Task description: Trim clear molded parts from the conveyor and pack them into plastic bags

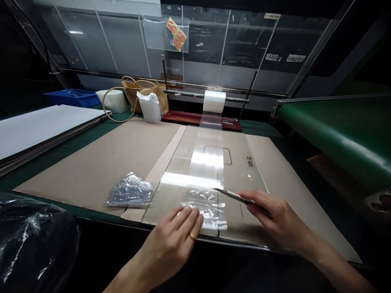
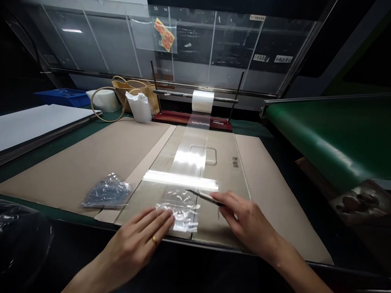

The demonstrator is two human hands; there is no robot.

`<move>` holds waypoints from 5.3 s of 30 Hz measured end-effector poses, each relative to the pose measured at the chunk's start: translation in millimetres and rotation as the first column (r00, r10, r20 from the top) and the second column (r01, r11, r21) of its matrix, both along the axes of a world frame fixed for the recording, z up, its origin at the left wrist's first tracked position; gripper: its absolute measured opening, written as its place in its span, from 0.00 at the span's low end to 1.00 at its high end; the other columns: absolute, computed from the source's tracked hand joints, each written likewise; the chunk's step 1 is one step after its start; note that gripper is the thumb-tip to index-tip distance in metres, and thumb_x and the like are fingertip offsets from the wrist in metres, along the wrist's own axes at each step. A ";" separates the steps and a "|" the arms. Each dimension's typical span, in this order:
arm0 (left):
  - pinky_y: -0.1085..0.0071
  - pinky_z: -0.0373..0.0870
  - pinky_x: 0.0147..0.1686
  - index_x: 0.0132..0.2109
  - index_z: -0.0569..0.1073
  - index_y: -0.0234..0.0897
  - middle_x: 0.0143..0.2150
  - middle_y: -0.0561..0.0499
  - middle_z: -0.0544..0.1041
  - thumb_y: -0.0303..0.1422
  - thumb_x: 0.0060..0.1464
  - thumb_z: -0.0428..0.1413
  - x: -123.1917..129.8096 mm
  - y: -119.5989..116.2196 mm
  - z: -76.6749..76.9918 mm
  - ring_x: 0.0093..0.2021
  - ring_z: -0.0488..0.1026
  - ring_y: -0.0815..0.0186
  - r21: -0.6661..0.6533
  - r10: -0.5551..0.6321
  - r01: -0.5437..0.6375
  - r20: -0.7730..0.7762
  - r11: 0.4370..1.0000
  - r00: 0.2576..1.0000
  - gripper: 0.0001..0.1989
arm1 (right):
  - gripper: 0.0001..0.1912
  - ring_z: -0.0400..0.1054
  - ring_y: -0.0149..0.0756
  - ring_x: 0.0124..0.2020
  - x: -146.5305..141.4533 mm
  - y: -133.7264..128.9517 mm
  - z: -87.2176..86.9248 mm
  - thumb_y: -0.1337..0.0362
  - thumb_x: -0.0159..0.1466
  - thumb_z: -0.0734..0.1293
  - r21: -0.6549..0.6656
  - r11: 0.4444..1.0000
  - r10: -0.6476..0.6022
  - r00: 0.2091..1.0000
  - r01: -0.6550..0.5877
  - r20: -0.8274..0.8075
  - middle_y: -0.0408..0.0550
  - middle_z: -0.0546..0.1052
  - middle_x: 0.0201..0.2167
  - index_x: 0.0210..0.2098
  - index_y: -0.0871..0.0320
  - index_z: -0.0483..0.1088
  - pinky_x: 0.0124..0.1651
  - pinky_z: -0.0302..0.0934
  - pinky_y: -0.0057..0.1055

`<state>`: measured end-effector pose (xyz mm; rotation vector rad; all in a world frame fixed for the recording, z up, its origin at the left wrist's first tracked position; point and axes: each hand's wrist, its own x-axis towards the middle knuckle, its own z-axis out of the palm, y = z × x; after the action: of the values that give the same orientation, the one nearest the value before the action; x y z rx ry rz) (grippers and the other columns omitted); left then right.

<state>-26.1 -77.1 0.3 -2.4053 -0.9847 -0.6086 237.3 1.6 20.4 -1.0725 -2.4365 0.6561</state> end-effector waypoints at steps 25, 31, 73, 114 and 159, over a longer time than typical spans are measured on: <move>0.57 0.60 0.52 0.48 0.72 0.33 0.48 0.43 0.75 0.21 0.57 0.45 20.5 -48.8 -82.2 0.54 0.64 0.59 -0.087 0.116 -0.085 0.471 0.993 0.874 0.16 | 0.16 0.70 0.27 0.34 -12.7 -40.4 -20.9 0.69 0.65 0.56 0.144 0.983 0.097 0.989 -0.113 0.114 0.43 0.75 0.37 0.50 0.51 0.66 0.32 0.63 0.21; 0.55 0.60 0.52 0.47 0.73 0.35 0.47 0.43 0.74 0.21 0.56 0.46 21.0 -51.2 -88.0 0.54 0.64 0.58 -0.070 0.138 -0.119 0.460 0.990 0.877 0.15 | 0.18 0.69 0.24 0.30 -22.6 -46.7 -23.2 0.72 0.64 0.57 0.265 0.953 0.124 0.988 -0.145 0.094 0.42 0.75 0.35 0.52 0.53 0.64 0.31 0.62 0.18; 0.51 0.53 0.54 0.47 0.73 0.36 0.46 0.45 0.75 0.22 0.57 0.44 19.2 -60.7 -75.3 0.52 0.66 0.56 -0.098 0.158 -0.126 0.490 0.987 0.857 0.17 | 0.18 0.68 0.26 0.29 -39.0 -54.8 -15.9 0.75 0.63 0.57 0.465 0.856 0.140 0.967 -0.225 0.212 0.44 0.76 0.34 0.50 0.57 0.66 0.29 0.61 0.22; 0.47 0.50 0.53 0.45 0.75 0.37 0.45 0.46 0.76 0.25 0.59 0.42 23.0 -63.2 -72.3 0.52 0.67 0.53 -0.076 0.161 -0.143 0.574 0.987 0.803 0.17 | 0.19 0.67 0.27 0.28 -41.8 -54.4 -12.4 0.77 0.61 0.57 0.449 0.854 0.154 0.952 -0.262 0.263 0.45 0.75 0.32 0.50 0.59 0.66 0.26 0.60 0.23; 0.47 0.50 0.53 0.45 0.74 0.39 0.45 0.47 0.77 0.27 0.60 0.42 23.8 -66.4 -73.5 0.50 0.68 0.53 -0.101 0.184 -0.154 0.598 0.983 0.780 0.17 | 0.23 0.65 0.33 0.30 -24.1 -74.3 6.5 0.78 0.58 0.53 0.615 0.714 0.008 0.882 -0.335 0.471 0.47 0.75 0.35 0.50 0.63 0.66 0.29 0.55 0.29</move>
<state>-2.2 -143.5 -73.2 -2.1476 -1.4631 -1.3546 213.2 -72.6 26.9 -0.7120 -2.8029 -0.5161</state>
